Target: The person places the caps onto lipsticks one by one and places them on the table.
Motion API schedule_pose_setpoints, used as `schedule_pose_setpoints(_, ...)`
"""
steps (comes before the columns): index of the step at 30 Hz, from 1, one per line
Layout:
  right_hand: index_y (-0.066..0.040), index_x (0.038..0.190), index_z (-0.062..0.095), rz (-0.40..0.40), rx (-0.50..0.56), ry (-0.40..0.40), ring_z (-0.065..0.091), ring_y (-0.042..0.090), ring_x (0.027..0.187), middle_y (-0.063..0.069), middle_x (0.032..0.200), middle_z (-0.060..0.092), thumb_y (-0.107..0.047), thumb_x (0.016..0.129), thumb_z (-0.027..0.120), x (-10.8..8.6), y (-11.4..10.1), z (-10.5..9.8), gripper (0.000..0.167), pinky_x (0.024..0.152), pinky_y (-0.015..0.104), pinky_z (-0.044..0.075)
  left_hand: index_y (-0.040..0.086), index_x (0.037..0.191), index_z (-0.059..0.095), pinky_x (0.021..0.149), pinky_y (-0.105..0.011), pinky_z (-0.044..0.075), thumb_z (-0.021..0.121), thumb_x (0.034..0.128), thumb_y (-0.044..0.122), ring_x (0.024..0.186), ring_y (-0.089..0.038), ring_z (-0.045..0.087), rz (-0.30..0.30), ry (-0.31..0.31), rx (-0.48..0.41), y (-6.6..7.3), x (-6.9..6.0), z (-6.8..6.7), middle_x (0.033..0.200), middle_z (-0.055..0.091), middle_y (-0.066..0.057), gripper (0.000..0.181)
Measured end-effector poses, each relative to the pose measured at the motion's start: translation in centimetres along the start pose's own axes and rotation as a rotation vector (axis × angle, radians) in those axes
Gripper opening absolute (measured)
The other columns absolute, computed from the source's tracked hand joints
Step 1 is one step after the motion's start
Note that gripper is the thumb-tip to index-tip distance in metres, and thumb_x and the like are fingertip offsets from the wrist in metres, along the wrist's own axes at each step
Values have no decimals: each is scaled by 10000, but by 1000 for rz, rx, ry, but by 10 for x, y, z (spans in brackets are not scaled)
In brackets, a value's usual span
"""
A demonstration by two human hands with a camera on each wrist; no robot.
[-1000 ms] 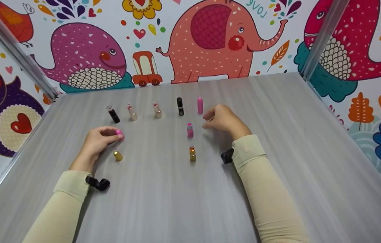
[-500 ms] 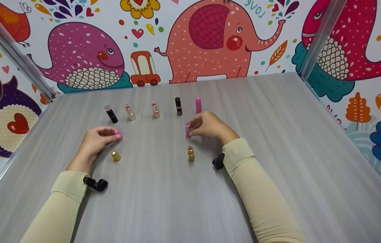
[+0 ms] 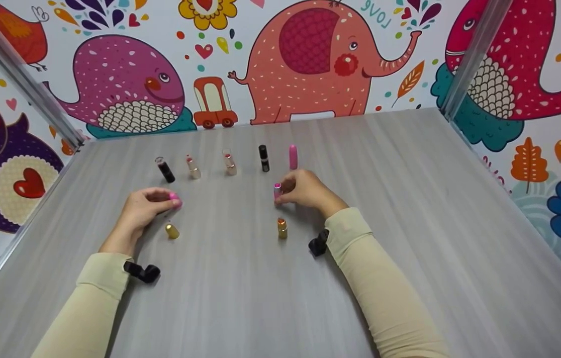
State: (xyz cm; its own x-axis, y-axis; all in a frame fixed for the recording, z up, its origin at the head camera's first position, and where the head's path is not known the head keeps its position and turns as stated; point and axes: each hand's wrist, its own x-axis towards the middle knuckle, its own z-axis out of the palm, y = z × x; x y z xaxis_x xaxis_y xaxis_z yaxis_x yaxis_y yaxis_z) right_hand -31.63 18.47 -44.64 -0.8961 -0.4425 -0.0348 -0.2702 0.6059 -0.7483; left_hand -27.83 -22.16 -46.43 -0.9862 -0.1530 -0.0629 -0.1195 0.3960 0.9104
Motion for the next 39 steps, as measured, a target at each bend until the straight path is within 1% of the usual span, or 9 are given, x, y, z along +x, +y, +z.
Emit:
schedule_pose_setpoints(4,-35,1041,772,-4,11,3,608,181,872,53,937,729,-150,893,890,1,1,1,222,725,250,507,21,1099,783,977,-358,525,891,869,57,1047,-239,689,7,6,0,0,0,0,1063,780,-99,257)
schedule_pose_setpoints(8,-26,1049,790,16,22,17,614,176,858,60,933,745,-144,878,902,1,2,1,237,707,239,513,26,1079,790,930,-314,527,900,863,69,1020,-217,696,19,8,9,0,1,0,1038,785,-85,246)
schedule_pose_setpoints(17,-51,995,805,32,4,40,603,177,828,36,882,733,-136,857,916,-1,-1,1,197,699,271,510,22,1088,790,923,-294,526,903,866,81,1017,-195,692,17,10,-3,1,1,-1,1045,789,-82,256)
schedule_pose_setpoints(20,-57,989,808,33,-5,40,606,176,837,34,889,740,-143,858,916,-1,-1,2,190,718,278,514,23,1091,788,884,-249,541,892,877,73,998,-166,686,-11,-1,-44,2,1,-3,1040,783,-67,244)
schedule_pose_setpoints(23,-62,982,810,36,-7,38,607,172,844,30,895,743,-154,864,914,-1,-1,2,182,728,281,517,19,1116,779,868,-230,571,859,908,55,993,-154,688,-42,-13,-111,5,0,-5,1067,766,-69,226)
schedule_pose_setpoints(26,-65,975,811,40,-1,31,599,170,842,24,889,736,-160,863,916,-1,-2,1,181,723,277,513,27,1164,768,913,-263,594,822,943,56,1029,-172,693,-58,-19,-162,9,-1,-7,1127,740,-82,229)
schedule_pose_setpoints(30,-66,968,817,41,11,18,589,178,828,25,873,728,-147,859,916,-1,-3,0,169,706,273,510,56,1221,761,1015,-324,564,815,962,106,1116,-202,667,-52,-14,-186,18,-4,-8,1199,715,-89,269)
schedule_pose_setpoints(33,-62,977,822,41,18,9,590,178,823,28,872,731,-136,860,913,-1,-3,-1,166,700,265,513,65,1238,763,1051,-338,532,830,957,148,1151,-211,640,-33,-9,-213,26,-7,-7,1207,714,-74,300)
schedule_pose_setpoints(39,-21,985,816,34,3,18,602,137,807,14,857,748,-124,845,922,-2,-3,-1,204,685,230,504,35,1272,763,1098,-376,488,860,930,171,1165,-223,635,24,-9,-314,43,-13,-3,1181,733,-63,380)
